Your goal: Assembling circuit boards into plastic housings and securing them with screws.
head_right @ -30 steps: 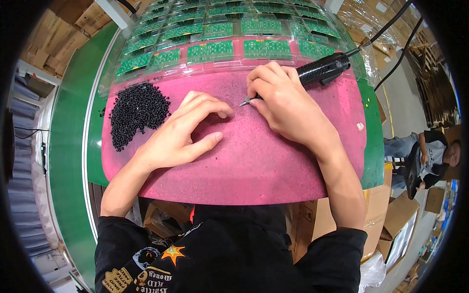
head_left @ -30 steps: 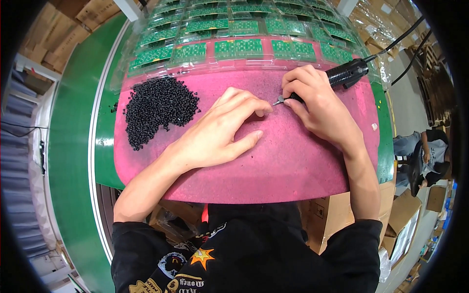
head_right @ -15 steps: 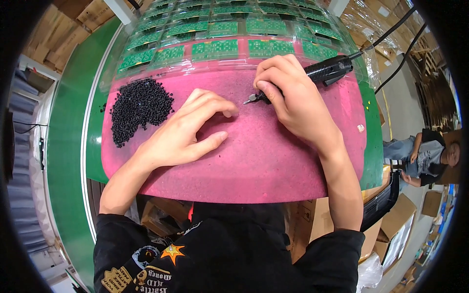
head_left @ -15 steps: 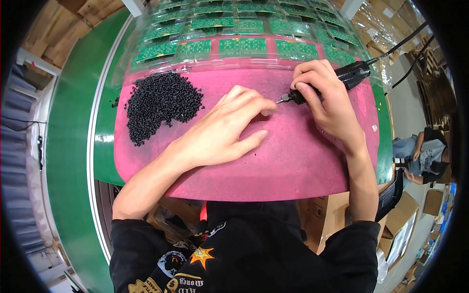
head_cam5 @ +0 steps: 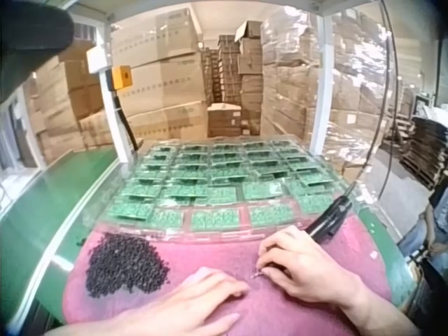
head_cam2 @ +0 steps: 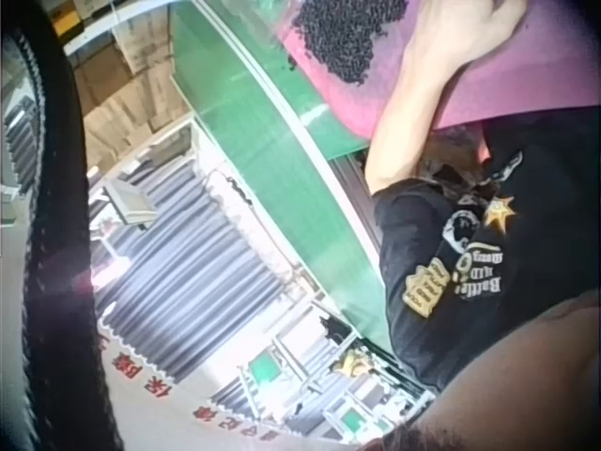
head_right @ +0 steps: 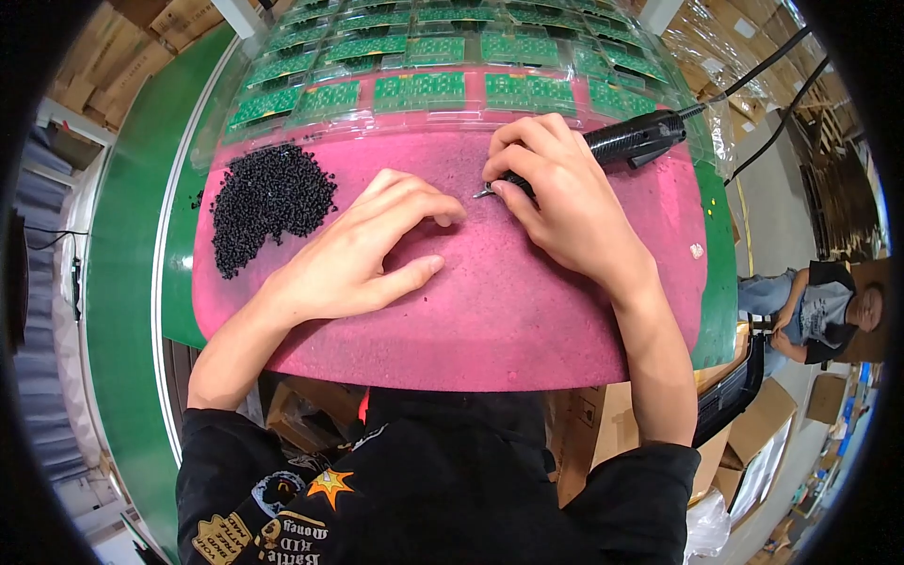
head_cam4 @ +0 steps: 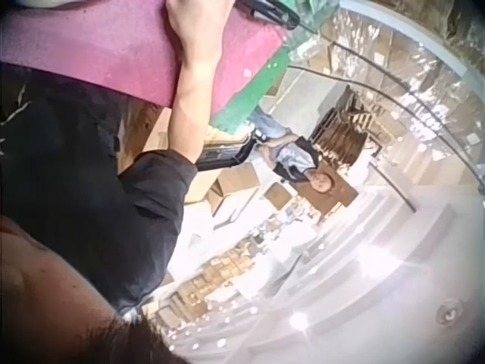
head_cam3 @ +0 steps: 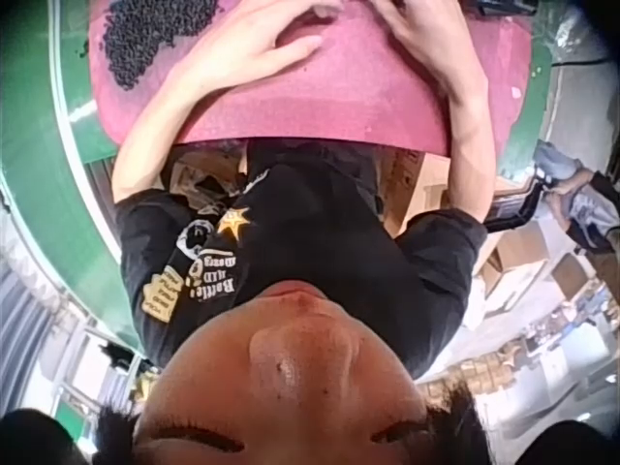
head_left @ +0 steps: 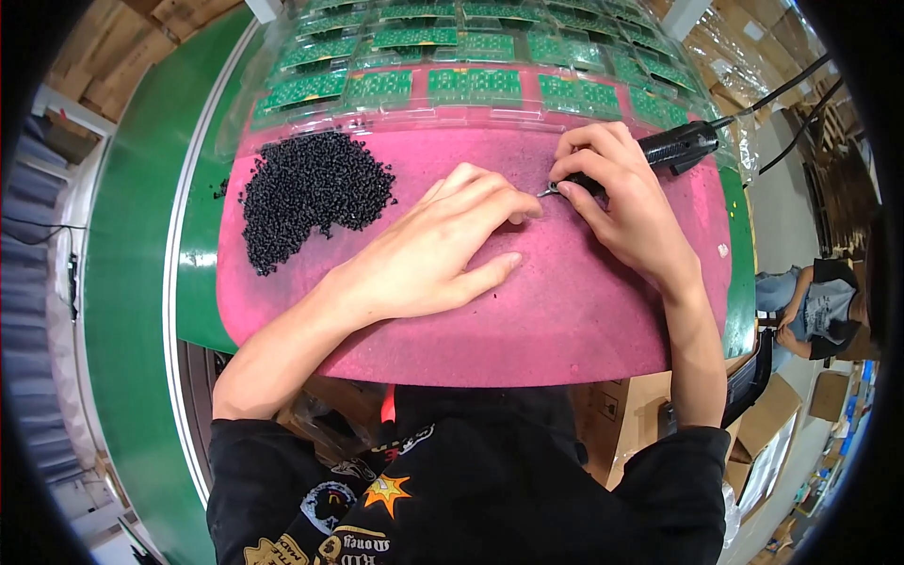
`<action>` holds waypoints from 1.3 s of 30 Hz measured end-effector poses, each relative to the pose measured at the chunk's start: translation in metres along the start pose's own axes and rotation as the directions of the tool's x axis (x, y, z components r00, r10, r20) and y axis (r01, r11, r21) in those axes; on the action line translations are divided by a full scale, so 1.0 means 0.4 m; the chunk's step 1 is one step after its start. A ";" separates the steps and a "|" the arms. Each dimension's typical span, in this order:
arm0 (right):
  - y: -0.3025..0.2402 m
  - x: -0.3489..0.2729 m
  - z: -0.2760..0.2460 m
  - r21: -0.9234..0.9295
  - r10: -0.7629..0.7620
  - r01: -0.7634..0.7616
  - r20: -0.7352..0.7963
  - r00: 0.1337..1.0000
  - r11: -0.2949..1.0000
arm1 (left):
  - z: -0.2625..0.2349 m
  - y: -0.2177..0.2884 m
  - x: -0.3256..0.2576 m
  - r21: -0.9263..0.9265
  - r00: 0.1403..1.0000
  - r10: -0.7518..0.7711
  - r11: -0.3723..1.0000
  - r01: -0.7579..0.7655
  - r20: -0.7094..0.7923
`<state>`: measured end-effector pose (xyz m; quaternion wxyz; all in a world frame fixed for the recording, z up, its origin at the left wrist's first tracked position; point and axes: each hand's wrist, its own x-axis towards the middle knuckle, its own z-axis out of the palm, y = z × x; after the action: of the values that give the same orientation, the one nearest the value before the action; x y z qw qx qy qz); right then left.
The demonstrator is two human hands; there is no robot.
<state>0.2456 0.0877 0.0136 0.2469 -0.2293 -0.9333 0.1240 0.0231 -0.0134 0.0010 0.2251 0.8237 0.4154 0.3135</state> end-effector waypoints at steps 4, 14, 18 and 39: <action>0.001 -0.003 0.002 0.032 0.011 -0.010 -0.029 1.000 0.999 | 0.002 -0.002 0.001 0.016 1.000 0.008 1.000 -0.008 0.001; -0.014 -0.006 -0.011 -0.088 -0.024 0.023 -0.007 1.000 0.996 | 0.003 -0.002 0.000 0.028 1.000 -0.005 1.000 0.004 0.009; -0.008 -0.005 -0.008 -0.085 -0.055 0.056 0.012 0.998 0.995 | 0.002 -0.001 -0.001 0.033 1.000 -0.006 0.999 0.006 0.016; -0.009 -0.002 -0.011 -0.092 -0.087 0.088 0.010 0.996 0.992 | 0.003 -0.005 -0.004 0.041 1.000 0.018 0.999 -0.019 0.021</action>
<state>0.2472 0.0847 0.0182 0.2386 -0.1990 -0.9479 0.0707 0.0221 -0.0138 -0.0017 0.2096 0.8351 0.4118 0.2985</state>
